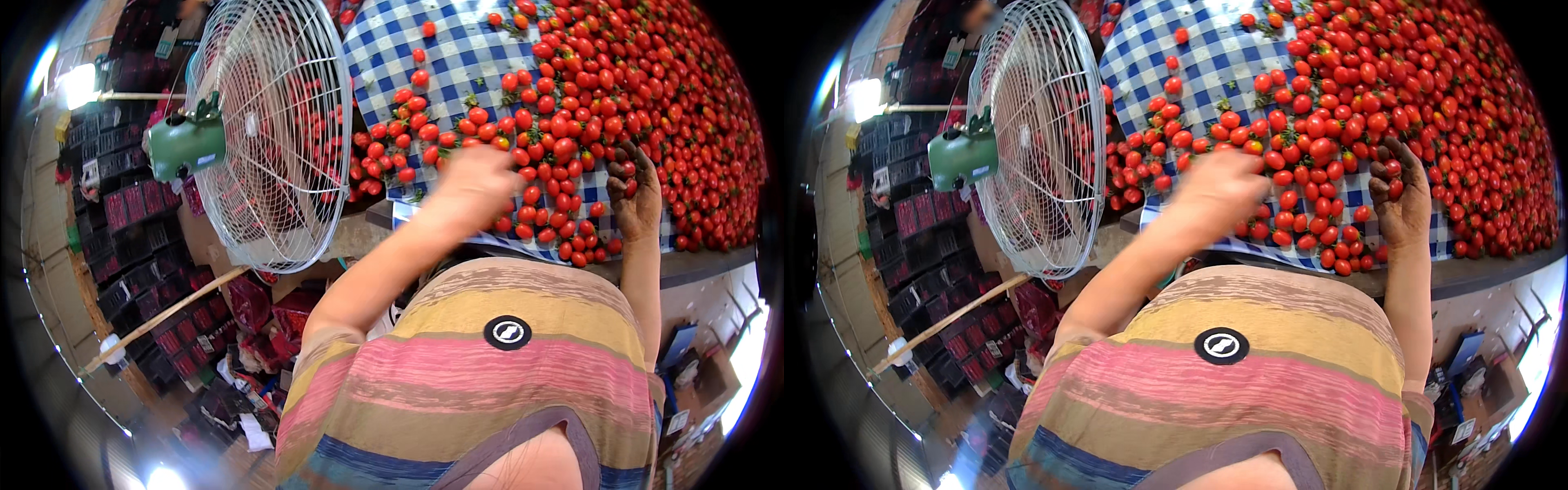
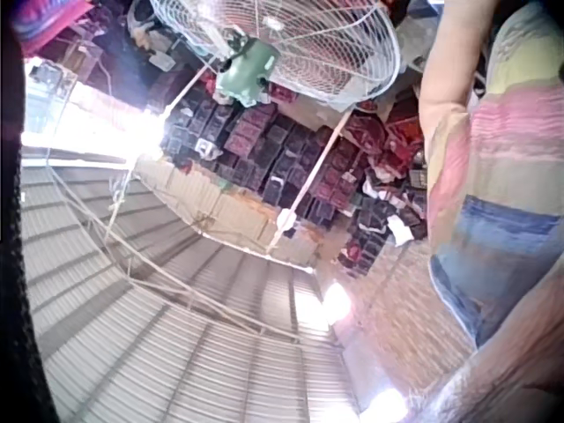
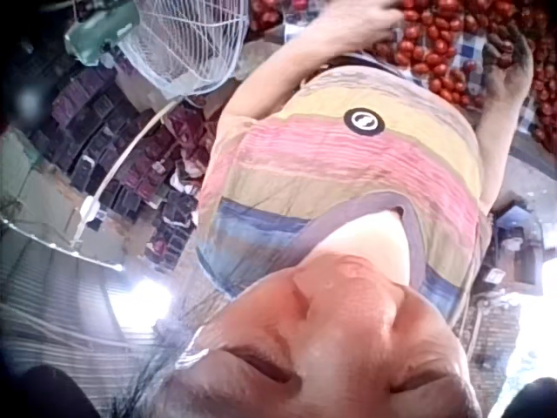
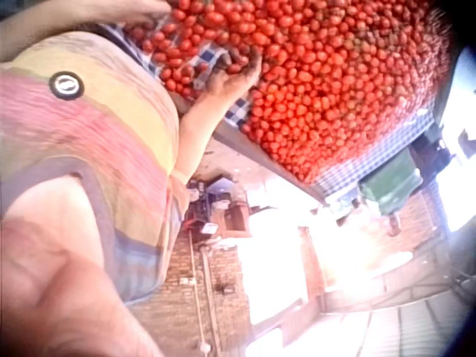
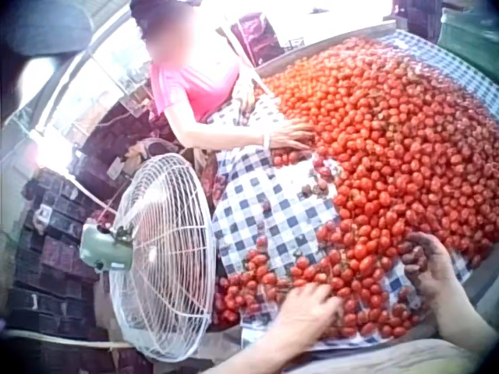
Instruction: The person sorts cherry tomatoes by hand on a blue and white checkered table, picking through the large pile and separating them.
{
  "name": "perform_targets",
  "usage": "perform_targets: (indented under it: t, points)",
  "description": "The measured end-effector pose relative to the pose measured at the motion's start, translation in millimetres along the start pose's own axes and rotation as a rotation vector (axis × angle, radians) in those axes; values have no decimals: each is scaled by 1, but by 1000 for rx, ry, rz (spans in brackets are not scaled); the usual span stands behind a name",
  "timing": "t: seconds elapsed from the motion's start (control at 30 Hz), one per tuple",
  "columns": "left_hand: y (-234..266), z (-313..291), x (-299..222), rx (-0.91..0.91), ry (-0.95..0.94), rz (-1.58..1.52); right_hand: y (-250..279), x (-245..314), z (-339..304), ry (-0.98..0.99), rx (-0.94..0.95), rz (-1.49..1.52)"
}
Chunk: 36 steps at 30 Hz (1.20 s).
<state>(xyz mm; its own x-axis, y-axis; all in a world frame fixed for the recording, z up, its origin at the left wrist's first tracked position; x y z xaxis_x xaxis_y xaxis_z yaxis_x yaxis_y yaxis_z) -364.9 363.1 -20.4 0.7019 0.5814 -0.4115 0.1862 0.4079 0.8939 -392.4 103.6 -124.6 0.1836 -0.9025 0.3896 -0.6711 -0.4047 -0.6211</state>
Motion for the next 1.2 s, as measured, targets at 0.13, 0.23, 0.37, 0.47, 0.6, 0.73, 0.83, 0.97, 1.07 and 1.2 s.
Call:
perform_targets:
  t: [0.13, 0.23, 0.37, 0.47, 0.6, 0.73, 0.83, 0.97, 1.07, 1.2]
  points:
    - [-60, 49, -126, -63, -552, -233, 11, 15, 10, 77, 51, -179]
    - [-107, 45, -141, 103, -706, -294, 17, 38, 4, 233, -121, -80]
    - [-104, 27, -127, 94, -633, -355, 22, 40, 1, 109, 5, 140]
    - [-77, 12, -80, 47, -464, -355, 3, 29, 0, 65, 73, 147]
    - [-21, -8, 22, 55, -34, 82, 4, 21, -3, 103, -61, 108]
    - [28, -59, 91, 213, 391, 258, -4, 23, -7, 56, 50, 143]
    - [42, -61, 96, 377, 551, 416, -8, 24, -11, 69, 54, 138]
    - [6, 18, 16, -9, 140, 48, -10, 18, -3, 19, 126, 135]
    - [-39, 92, -66, -142, -188, 69, 7, 31, 5, 67, 152, 122]
    - [-86, 146, -55, -400, -248, 34, 21, 45, 7, 185, -36, 115]
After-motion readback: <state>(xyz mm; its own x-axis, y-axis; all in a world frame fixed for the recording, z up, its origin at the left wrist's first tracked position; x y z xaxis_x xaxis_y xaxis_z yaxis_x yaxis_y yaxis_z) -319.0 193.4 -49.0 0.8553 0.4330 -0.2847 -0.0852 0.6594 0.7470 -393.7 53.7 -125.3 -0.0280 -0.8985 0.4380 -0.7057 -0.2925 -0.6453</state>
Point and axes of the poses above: each hand's wrist, its own z-axis towards the middle knuckle, its own y-axis out of the back of the hand, x = y × z, the point moved 9 cm from there along z, towards the middle knuckle, and after that the axes turned 11 degrees about -x, right-handed, at the moved point
